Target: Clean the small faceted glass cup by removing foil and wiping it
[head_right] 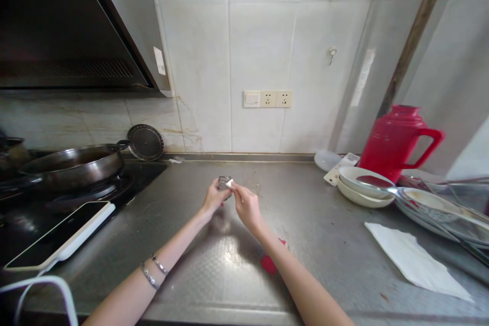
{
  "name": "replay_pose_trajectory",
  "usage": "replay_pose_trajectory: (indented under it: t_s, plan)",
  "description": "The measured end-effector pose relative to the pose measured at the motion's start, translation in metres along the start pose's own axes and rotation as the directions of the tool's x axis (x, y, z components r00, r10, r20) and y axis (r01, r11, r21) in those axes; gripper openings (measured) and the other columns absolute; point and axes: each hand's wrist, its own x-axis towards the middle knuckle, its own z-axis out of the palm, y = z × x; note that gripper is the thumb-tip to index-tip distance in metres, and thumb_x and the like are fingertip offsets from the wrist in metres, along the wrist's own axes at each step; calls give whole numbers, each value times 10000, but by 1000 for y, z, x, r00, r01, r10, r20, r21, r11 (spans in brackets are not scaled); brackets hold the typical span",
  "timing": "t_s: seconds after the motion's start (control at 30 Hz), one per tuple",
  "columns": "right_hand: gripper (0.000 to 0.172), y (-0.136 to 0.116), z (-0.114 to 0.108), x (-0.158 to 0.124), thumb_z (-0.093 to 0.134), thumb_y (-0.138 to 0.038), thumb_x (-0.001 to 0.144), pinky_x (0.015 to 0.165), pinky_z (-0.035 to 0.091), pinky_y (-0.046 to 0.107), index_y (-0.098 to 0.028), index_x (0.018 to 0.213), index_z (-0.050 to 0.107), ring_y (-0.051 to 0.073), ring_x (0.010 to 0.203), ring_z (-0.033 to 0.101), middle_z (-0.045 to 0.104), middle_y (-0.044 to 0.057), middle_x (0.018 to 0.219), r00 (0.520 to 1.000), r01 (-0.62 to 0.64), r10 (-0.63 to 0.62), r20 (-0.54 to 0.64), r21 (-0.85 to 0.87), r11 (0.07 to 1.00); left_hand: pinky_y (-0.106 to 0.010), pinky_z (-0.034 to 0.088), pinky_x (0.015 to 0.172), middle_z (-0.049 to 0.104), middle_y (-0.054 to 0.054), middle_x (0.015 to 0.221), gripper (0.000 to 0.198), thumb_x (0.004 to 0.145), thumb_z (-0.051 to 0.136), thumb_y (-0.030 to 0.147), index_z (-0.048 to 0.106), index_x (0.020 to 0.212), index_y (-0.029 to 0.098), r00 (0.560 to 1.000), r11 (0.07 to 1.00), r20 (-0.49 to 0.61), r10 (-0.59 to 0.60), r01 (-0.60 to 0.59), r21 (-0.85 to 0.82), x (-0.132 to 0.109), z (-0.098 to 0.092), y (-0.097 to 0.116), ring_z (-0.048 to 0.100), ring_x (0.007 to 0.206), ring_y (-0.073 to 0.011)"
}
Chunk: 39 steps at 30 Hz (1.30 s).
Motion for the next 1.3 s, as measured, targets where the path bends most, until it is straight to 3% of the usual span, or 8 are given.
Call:
replay_pose_trajectory:
  t_s: [0.2, 0.37, 0.5, 0.73, 0.83, 0.93, 1.13, 1.3]
  plan:
    - [303, 4, 1, -1, 451, -216, 920, 913, 532, 350, -242, 1151, 645, 216, 1063, 648, 689, 71, 1134, 998, 61, -61, 6, 0, 998, -195, 419, 509, 603, 3, 773, 493, 574, 750, 281, 539, 999, 149, 996, 993, 20, 89, -90, 71, 1, 3, -4, 551, 607, -109]
    - [311, 8, 0, 0, 454, -214, 914, 903, 539, 369, -233, 1161, 642, 229, 1054, 652, 683, 74, 1145, 999, 2, -1, 45, -4, 1000, -294, 465, 737, 634, -56, 909, 626, 530, 805, 324, 536, 1071, 157, 978, 922, 42, 206, -208, 326, -7, 6, -8, 606, 831, -200]
    - [308, 8, -2, 1, 460, -197, 906, 932, 525, 393, -236, 1146, 650, 230, 1071, 641, 679, 72, 1153, 996, 33, -33, 79, 13, 999, -338, 463, 771, 614, -109, 1009, 709, 529, 807, 365, 506, 1138, 160, 970, 856, 56, 236, -235, 461, -6, 2, -10, 603, 895, -243]
    - [322, 3, -5, 0, 468, -170, 904, 1012, 473, 400, -246, 1165, 641, 215, 1163, 585, 665, 68, 1179, 973, 174, -181, 145, 57, 983, -310, 462, 748, 626, -81, 963, 625, 559, 790, 322, 503, 1091, 165, 965, 874, 36, 259, -250, 416, 3, -6, -12, 604, 861, -219]
    - [303, 4, -6, 2, 474, -197, 901, 1021, 454, 405, -247, 1137, 658, 221, 1159, 586, 656, 64, 1197, 983, 115, -127, 132, 91, 989, -317, 461, 768, 626, -80, 976, 629, 554, 793, 330, 516, 1095, 170, 964, 879, 45, 264, -259, 400, -2, -2, -9, 602, 879, -219]
    - [262, 9, -7, 6, 503, -288, 892, 944, 487, 406, -233, 1058, 698, 244, 1041, 647, 696, 73, 1116, 991, -92, 74, 112, 160, 983, -319, 464, 781, 635, -71, 951, 636, 523, 805, 304, 546, 1086, 162, 966, 897, 82, 244, -257, 361, -10, 5, -5, 603, 873, -217]
    - [380, 25, -11, 14, 537, -473, 844, 754, 508, 351, -166, 969, 721, 237, 829, 655, 728, 73, 902, 873, -481, 461, 161, 452, 751, -208, 470, 540, 646, -24, 778, 405, 629, 731, 306, 598, 974, 141, 978, 1000, 210, 20, -16, -18, -16, 10, 3, 605, 632, -126]
    - [371, 25, -16, 15, 626, -390, 796, 940, 448, 379, -212, 1120, 657, 241, 1057, 596, 684, 53, 1092, 862, -493, 316, 395, 516, 700, -192, 413, 350, 642, -35, 694, 385, 747, 615, 437, 610, 966, 121, 897, 934, 356, -260, 328, -144, -11, 1, 8, 595, 462, -126]
